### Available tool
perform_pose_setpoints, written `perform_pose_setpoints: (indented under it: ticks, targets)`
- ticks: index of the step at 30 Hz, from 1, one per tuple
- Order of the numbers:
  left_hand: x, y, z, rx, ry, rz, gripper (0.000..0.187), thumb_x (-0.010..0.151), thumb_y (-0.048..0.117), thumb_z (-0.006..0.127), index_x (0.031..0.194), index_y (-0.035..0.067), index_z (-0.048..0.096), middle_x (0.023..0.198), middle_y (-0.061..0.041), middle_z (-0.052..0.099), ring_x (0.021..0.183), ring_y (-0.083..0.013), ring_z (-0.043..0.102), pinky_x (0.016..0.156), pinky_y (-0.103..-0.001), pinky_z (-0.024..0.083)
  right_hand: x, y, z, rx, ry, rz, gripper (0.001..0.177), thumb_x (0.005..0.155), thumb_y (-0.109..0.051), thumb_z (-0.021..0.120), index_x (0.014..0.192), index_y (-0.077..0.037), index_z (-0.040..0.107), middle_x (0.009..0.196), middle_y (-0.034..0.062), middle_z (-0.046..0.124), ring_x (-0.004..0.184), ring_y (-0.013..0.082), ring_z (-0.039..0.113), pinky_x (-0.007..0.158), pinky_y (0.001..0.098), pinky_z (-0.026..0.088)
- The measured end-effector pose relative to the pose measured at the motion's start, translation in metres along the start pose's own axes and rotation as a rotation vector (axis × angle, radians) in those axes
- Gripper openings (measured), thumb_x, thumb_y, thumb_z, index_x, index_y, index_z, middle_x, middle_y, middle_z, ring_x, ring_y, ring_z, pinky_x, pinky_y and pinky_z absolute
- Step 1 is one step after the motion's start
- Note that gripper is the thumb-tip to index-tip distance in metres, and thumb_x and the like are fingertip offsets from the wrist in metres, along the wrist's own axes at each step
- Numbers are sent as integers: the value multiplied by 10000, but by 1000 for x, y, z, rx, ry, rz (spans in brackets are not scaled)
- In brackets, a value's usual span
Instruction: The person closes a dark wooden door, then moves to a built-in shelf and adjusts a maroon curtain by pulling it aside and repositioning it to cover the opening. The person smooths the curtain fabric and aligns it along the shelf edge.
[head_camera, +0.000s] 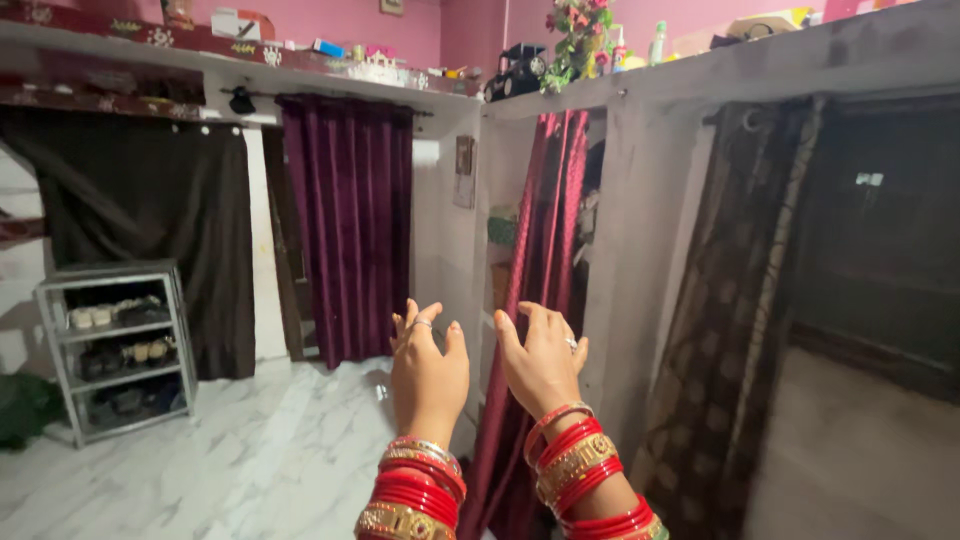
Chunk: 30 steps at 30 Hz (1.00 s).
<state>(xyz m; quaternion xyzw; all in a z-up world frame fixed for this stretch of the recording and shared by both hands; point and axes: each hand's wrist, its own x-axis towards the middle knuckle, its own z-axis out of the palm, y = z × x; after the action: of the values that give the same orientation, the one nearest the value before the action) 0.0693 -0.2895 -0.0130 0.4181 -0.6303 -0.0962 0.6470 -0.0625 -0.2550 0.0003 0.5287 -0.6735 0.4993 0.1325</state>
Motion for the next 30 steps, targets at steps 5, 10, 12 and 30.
perform_pose_setpoints:
  ticks: [5, 10, 12, 30]
  targets:
    - [60, -31, 41, -26, -7, 10, 422, 938, 253, 623, 1320, 74, 614, 1558, -204, 439, 1486, -380, 338, 1212, -454, 275, 59, 10, 54, -32, -15, -24, 560, 938, -547, 550, 1316, -138, 601, 1364, 100, 586, 1363, 317, 467, 1158, 698, 156]
    - [106, -56, 92, -41, -4, 15, 410, 906, 250, 654, 1282, 88, 638, 1531, -186, 485, 1471, -373, 375, 1190, -433, 319, 114, 33, 97, -34, 0, -33, 531, 933, -537, 558, 1288, -149, 627, 1346, 92, 600, 1354, 306, 485, 1168, 690, 160]
    - [119, -68, 112, -51, -19, 37, 418, 906, 250, 667, 1287, 81, 637, 1523, -201, 488, 1465, -384, 374, 1182, -427, 339, 129, 43, 114, -20, 16, -31, 528, 934, -539, 558, 1283, -150, 633, 1344, 95, 601, 1349, 309, 490, 1167, 686, 163]
    - [277, -213, 228, -94, -255, 44, 427, 891, 274, 663, 1284, 109, 644, 1344, -175, 647, 1330, -367, 548, 1062, -450, 464, 265, 56, 292, -192, -9, -57, 476, 905, -489, 597, 1247, -162, 648, 1328, 80, 590, 1350, 302, 466, 1139, 674, 209]
